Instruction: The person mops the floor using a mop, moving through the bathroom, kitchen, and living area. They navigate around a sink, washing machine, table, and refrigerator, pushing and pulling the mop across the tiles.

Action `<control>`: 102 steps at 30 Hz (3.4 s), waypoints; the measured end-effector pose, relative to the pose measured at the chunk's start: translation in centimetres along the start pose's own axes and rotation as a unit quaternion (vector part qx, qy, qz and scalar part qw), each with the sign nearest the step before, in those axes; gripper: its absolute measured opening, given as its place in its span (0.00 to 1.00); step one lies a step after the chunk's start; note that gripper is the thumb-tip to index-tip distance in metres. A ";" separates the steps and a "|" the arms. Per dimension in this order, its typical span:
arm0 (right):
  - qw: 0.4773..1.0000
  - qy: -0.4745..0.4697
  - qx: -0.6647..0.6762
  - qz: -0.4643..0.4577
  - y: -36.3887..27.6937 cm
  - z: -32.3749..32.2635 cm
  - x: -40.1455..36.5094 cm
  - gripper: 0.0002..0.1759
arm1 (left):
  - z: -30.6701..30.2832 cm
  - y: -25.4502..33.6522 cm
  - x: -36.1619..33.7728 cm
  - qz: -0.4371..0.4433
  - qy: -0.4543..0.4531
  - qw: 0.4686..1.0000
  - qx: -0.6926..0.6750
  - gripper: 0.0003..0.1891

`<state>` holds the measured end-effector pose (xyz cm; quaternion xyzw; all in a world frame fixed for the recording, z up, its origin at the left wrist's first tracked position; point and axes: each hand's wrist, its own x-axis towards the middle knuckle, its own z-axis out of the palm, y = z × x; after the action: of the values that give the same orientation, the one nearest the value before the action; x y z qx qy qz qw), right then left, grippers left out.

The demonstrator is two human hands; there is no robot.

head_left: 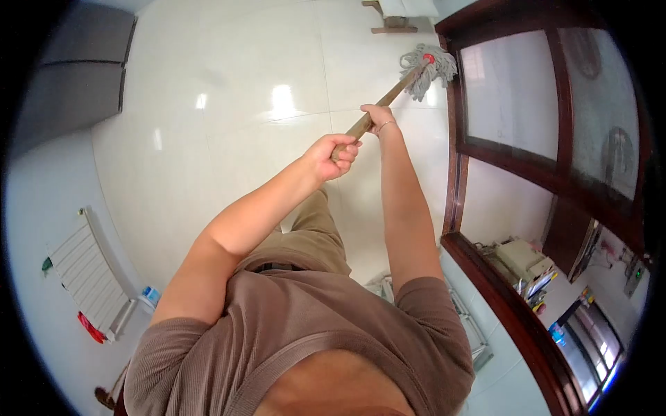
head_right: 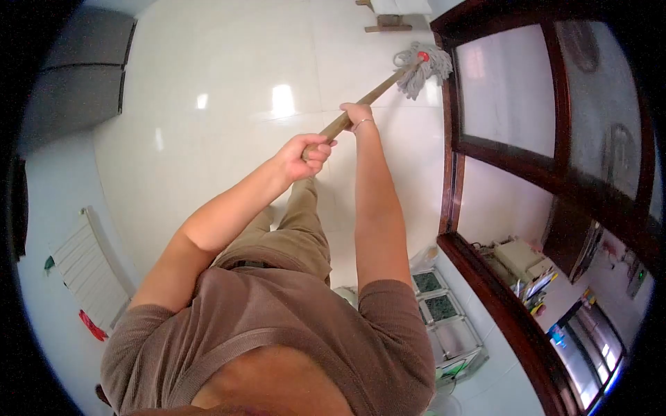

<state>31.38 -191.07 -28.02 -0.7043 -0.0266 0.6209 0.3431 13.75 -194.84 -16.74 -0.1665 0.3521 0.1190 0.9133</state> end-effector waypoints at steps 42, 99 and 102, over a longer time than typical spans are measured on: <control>0.902 -0.265 -0.290 0.180 39.8 36.2 -23.5 0.12 | -23.9 -29.8 -49.3 0.255 0.265 0.926 -0.088 0.26; 0.720 -0.333 -0.417 0.443 59.2 37.9 -36.7 0.16 | -28.3 -38.3 -57.4 -0.016 0.765 0.433 0.477 0.10; 0.734 -0.312 -0.451 0.401 60.9 39.6 -37.3 0.17 | -27.2 -38.2 -54.8 -0.055 0.776 0.445 0.442 0.07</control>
<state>-36.12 -236.97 -27.25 -0.4886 -0.1238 0.8007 -0.3237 -29.56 -245.87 10.09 0.2181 0.9094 -0.2827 0.2135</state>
